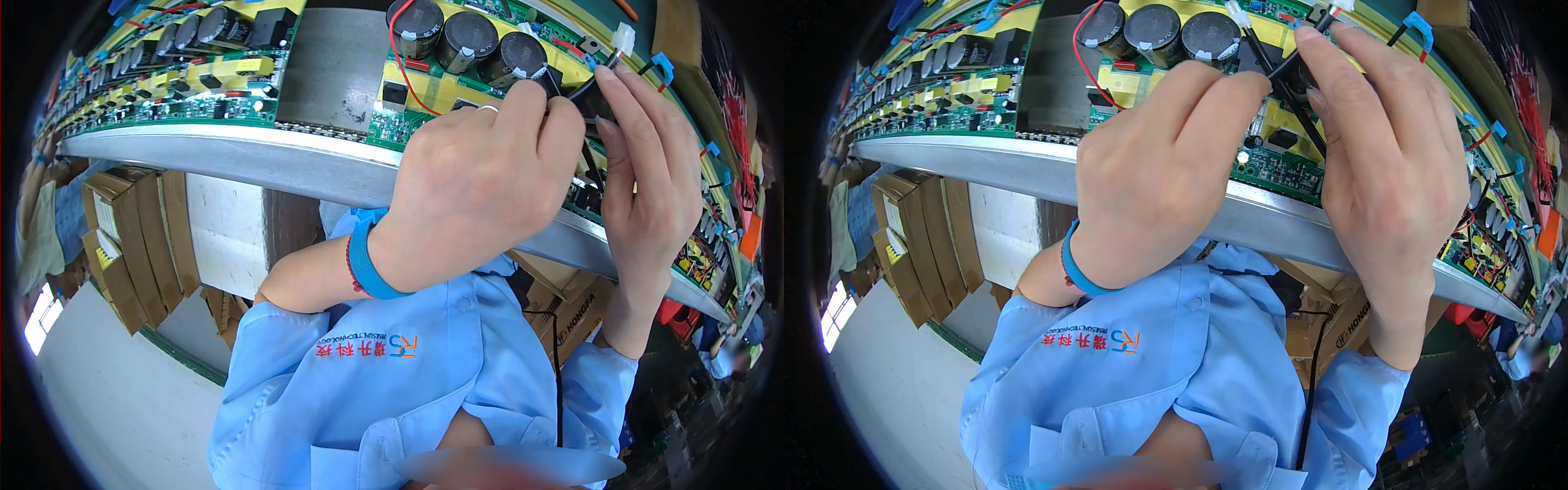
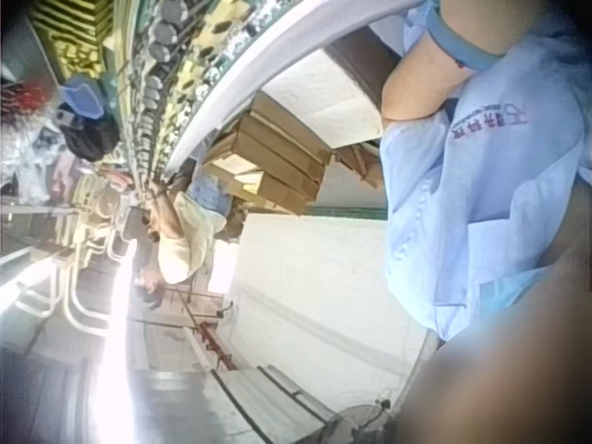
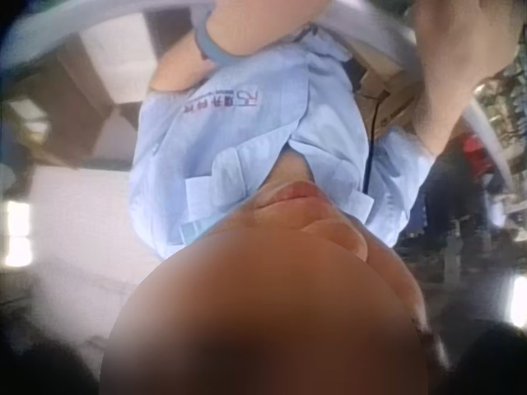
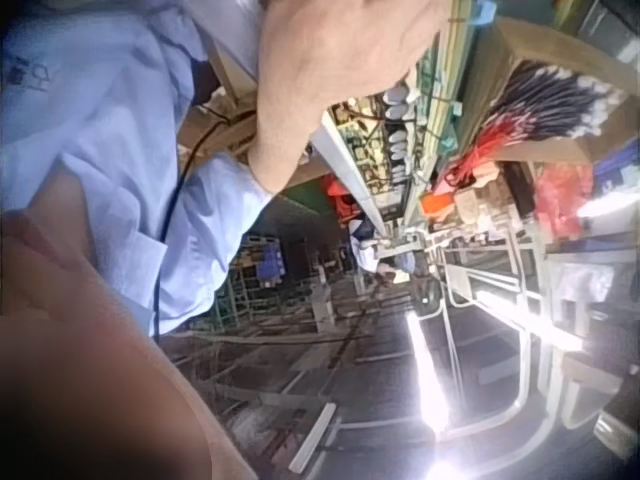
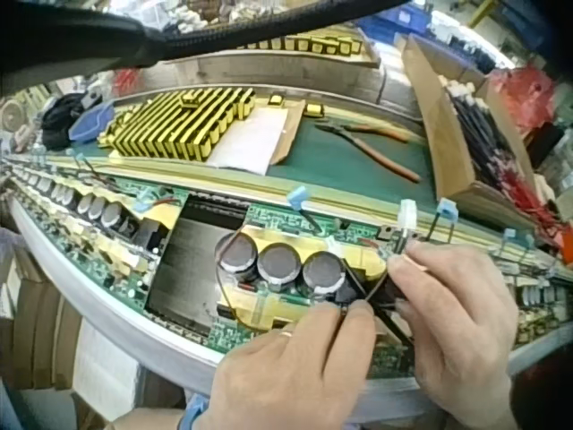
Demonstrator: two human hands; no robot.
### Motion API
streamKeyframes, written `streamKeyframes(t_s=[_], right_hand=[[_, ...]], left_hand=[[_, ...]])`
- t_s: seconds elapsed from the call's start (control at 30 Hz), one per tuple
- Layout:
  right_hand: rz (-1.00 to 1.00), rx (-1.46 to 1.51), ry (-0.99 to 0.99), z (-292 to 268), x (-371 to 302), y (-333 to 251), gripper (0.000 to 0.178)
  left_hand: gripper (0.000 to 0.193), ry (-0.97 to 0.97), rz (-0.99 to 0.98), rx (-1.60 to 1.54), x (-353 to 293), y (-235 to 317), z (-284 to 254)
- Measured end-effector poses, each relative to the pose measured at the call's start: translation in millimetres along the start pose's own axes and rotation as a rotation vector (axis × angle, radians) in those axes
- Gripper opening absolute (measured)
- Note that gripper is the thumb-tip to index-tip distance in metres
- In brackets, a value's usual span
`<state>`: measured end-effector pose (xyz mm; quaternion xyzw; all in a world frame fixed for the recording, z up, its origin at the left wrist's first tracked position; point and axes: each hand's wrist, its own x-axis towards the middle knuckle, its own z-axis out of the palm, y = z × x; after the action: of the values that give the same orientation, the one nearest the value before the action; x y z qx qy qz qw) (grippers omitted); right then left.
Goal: Connecting wires and assembling components on printed circuit boards at a factory workstation.
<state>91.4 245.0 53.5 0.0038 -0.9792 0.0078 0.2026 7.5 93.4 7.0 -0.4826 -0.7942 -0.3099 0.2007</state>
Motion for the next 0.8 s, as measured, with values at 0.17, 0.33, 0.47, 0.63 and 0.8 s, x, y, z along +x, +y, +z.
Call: streamKeyframes(t_s=[0.17,0.33,0.47,0.63,0.8], right_hand=[[0.009,-0.006,0.016,-2.1,-0.3,0.6,0.028],[0.069,0.089,0.033,5.2,-1.4,-3.2,0.021],[0.004,0.145,0.061,12.5,3.3,2.3,0.02],[-0.02,0.172,0.044,13.6,3.7,5.7,0.02],[-0.07,0.125,-0.015,8.2,5.9,4.6,0.023]], left_hand=[[0.024,-0.019,0.02,-0.09,-9.8,-3.6,-8.3],[0.032,0.171,-0.076,-0.097,-12.3,-36.9,-40.7],[0.03,0.088,-0.321,0.068,-1.7,-39.9,-57.3],[0.031,0.016,-0.383,-0.105,-6.6,-50.6,-47.5],[0.026,0.05,-0.005,-0.119,-9.3,-52.3,-39.7]])
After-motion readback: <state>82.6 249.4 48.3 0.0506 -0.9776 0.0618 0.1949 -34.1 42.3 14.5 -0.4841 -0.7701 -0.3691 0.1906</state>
